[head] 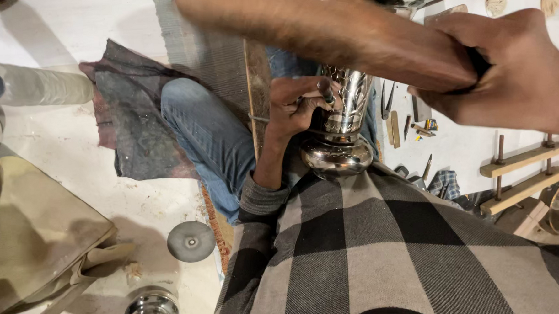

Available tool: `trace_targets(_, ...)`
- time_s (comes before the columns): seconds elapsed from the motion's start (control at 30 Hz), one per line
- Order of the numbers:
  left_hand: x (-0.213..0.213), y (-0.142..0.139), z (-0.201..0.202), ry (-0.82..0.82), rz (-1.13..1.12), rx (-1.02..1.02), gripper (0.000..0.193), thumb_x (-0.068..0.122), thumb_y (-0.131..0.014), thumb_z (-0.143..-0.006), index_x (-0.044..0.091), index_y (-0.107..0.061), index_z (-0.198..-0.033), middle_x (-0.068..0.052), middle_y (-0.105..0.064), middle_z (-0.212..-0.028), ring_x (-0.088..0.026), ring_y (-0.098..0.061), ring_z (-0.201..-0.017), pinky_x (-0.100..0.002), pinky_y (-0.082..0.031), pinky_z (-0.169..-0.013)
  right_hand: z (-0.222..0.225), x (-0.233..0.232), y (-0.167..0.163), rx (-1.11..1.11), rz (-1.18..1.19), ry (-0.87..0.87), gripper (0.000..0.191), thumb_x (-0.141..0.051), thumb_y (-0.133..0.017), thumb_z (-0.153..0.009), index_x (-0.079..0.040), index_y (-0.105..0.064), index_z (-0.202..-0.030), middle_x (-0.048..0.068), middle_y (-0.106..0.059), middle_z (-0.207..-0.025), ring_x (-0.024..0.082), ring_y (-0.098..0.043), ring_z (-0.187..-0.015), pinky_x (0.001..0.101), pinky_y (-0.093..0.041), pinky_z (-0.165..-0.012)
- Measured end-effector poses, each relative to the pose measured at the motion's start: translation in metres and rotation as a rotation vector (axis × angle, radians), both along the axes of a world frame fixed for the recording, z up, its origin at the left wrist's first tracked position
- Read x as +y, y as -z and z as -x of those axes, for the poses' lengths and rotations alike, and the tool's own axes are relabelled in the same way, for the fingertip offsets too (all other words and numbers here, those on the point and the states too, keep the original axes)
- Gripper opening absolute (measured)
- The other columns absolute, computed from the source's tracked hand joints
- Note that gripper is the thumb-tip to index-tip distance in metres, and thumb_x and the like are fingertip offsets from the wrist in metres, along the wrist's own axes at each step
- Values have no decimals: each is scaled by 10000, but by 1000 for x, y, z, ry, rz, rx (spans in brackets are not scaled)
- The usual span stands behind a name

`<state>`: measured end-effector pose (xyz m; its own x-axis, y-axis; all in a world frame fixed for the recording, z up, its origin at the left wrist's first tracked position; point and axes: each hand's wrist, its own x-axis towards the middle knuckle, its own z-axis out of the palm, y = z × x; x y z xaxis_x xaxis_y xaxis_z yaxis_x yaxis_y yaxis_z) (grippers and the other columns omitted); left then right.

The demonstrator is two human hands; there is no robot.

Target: The person sits on the floor holding a silver vase between their legs and hand-engraves decorative patterns into its surface. They hold a chisel against the metal with one hand and strike it with a wooden mallet in the other, periodically repositioning the chisel and rotating the vase to work new areas.

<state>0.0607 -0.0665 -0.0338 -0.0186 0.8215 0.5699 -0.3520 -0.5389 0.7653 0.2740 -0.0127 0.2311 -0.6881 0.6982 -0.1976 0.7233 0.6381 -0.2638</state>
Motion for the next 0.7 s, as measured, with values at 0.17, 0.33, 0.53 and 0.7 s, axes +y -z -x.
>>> trace_targets(0.17, -5, 26, -13, -9, 121, -66, 144, -45, -677, -972, 44, -748, -1060, -57, -777, -960, -178, -736, -826, -294, -605, -760, 19, 0, -16, -751, -22, -95, 505, -272, -809, -745, -84, -590, -1159, 55, -695, -740, 184, -709, -573, 337, -587, -561)
trace_targets(0.33, 0, 19, -15, 59, 81, -144, 277, -18, -702, -802, 23, -716, -1075, -35, -763, -944, -161, -737, -824, -315, -632, -765, 42, -1, -23, -555, -30, -19, 524, -237, -793, -696, -47, -576, -1132, 95, -678, -719, 247, -680, -558, 373, -558, -536)
trace_targets(0.53, 4, -11, -2, -32, -7, 15, 217, -75, -733, -864, 22, -744, -1058, -96, -783, -995, -182, -785, -805, -294, -624, -708, 49, -3, -21, -75, -74, -20, 409, -202, -721, -782, -12, -566, -1109, 157, -658, -799, 305, -680, -646, 389, -548, -581)
trace_targets(0.7, 3, -16, -2, -40, 37, -3, 279, -116, -680, -885, 76, -731, -1082, -35, -780, -926, -159, -759, -764, -291, -599, -716, 35, -3, -17, -704, -36, -54, 430, -247, -747, -771, -89, -584, -1135, 66, -666, -710, 218, -669, -540, 353, -549, -539)
